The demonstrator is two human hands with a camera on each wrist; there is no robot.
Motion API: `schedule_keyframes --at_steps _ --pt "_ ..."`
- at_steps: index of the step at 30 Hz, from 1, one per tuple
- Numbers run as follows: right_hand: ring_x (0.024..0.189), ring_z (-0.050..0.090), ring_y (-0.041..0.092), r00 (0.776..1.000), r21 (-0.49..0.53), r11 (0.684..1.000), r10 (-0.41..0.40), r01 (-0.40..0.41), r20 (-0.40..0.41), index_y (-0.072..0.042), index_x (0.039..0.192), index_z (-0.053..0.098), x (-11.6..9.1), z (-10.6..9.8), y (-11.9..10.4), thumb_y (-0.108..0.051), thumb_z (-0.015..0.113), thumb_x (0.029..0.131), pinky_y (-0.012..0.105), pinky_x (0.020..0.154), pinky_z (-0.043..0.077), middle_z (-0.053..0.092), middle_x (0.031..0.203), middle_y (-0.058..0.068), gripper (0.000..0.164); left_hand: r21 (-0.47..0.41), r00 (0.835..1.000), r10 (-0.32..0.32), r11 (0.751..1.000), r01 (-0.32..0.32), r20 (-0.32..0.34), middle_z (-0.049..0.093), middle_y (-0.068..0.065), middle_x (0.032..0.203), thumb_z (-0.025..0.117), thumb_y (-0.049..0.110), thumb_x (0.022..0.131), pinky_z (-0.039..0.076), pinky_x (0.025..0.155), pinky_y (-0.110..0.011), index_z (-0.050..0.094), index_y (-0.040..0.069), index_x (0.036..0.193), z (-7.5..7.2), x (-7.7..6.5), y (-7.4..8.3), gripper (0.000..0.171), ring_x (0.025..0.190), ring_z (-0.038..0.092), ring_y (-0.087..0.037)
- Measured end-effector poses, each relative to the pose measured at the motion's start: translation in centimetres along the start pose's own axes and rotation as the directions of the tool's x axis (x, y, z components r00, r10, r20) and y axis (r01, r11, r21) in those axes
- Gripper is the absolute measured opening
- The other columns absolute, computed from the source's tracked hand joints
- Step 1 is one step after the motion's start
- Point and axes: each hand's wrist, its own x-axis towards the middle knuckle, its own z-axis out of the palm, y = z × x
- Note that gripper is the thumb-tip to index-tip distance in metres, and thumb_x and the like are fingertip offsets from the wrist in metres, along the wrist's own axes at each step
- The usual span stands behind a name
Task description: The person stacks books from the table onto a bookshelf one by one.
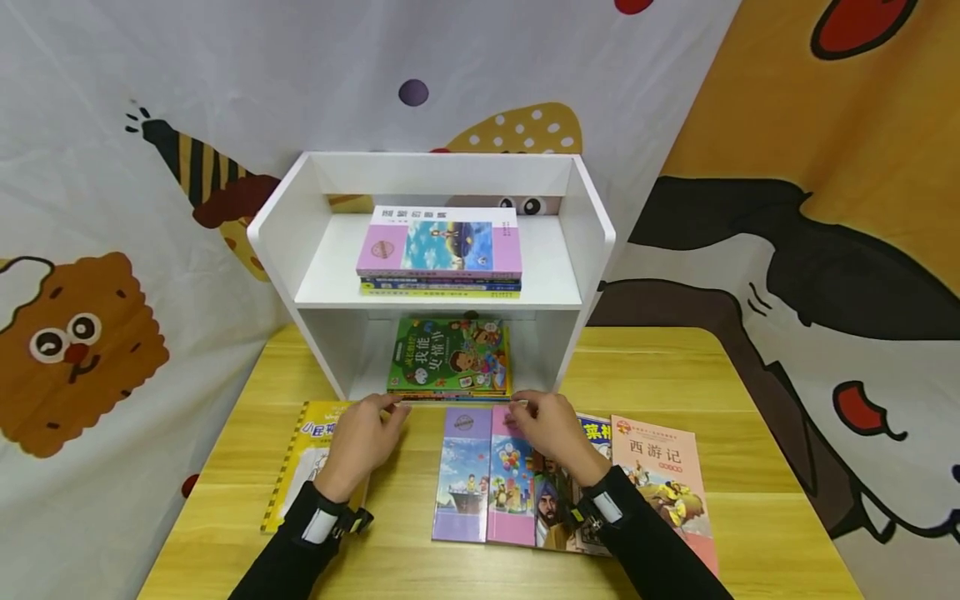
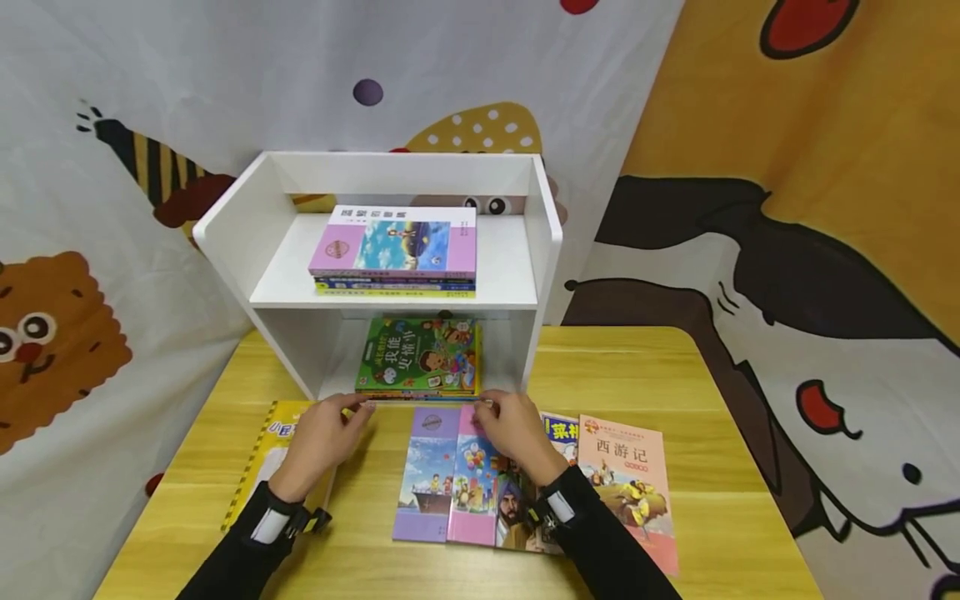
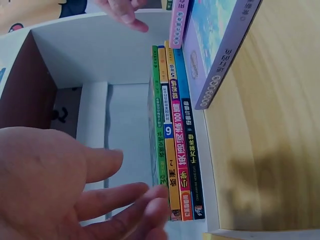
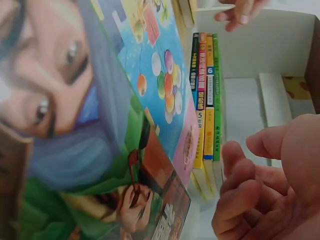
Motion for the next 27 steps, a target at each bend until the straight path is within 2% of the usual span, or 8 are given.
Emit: schedule_keyframes --at_steps 6,12,17,19,22,27 --pt "0.039 0.046 0.016 0.997 0.020 0.998 0.055 -0.056 0.046 -0.019 0.117 0.065 -1.4 -0.6 -0.4 -0.039 0.054 0.094 0.032 0.034 0.038 0.054 0.060 -0.001 0.032 -0.003 0.999 0.007 1.000 -0.007 0.038 0.068 -0.007 0.094 0.059 0.038 0.092 0.047 0.059 -0.035 0.066 0.009 0.115 -0.1 -1.5 -0.3 0.038 0.074 0.059 -0.018" --pt "0.040 0.044 0.015 0.993 -0.005 0.998 0.056 -0.056 0.100 -0.021 0.121 0.063 -2.8 -0.7 -0.3 -0.039 0.052 0.096 0.029 0.036 0.037 0.051 0.055 -0.001 0.033 -0.014 1.000 0.003 1.000 -0.002 0.011 0.067 -0.012 0.097 0.060 0.038 0.091 0.049 0.067 -0.042 0.066 0.009 0.115 -0.4 -3.2 -0.9 0.038 0.083 0.060 -0.024" --pt "0.040 0.040 0.014 0.995 -0.024 0.999 0.049 -0.047 0.092 -0.024 0.119 0.064 -3.4 -0.5 -0.1 -0.041 0.052 0.096 0.026 0.037 0.031 0.047 0.051 -0.002 0.031 0.050 0.999 0.018 0.999 -0.017 -0.027 0.064 -0.016 0.103 0.061 0.039 0.091 0.045 0.079 -0.051 0.066 0.006 0.115 -0.7 -4.5 -2.4 0.041 0.097 0.055 -0.034" --pt "0.040 0.040 0.013 0.996 -0.027 0.999 0.040 -0.038 0.086 -0.025 0.118 0.065 -3.5 -0.4 -0.1 -0.040 0.052 0.096 0.026 0.038 0.031 0.047 0.052 -0.003 0.030 0.099 0.998 0.007 0.995 0.000 -0.066 0.062 -0.018 0.107 0.061 0.040 0.090 0.041 0.081 -0.055 0.065 0.006 0.116 -0.9 -4.9 -3.3 0.043 0.100 0.051 -0.038" --pt "0.041 0.041 0.013 0.997 -0.017 1.000 0.016 -0.015 0.079 -0.025 0.116 0.066 -3.7 -0.4 -0.1 -0.038 0.053 0.096 0.026 0.038 0.032 0.048 0.053 -0.003 0.027 0.165 0.993 -0.041 0.984 0.060 -0.115 0.058 -0.023 0.113 0.061 0.041 0.089 0.036 0.079 -0.061 0.062 0.005 0.120 -1.4 -5.4 -4.7 0.048 0.104 0.046 -0.044" --pt "0.043 0.048 0.011 0.996 0.006 1.000 0.015 -0.016 0.093 -0.026 0.115 0.065 -3.8 -0.3 -0.2 -0.037 0.053 0.096 0.028 0.038 0.036 0.052 0.056 -0.004 0.025 0.227 0.988 -0.119 0.964 0.138 -0.097 0.051 -0.034 0.121 0.064 0.044 0.086 0.035 0.079 -0.070 0.057 0.002 0.124 -2.3 -6.1 -6.6 0.058 0.105 0.042 -0.055"
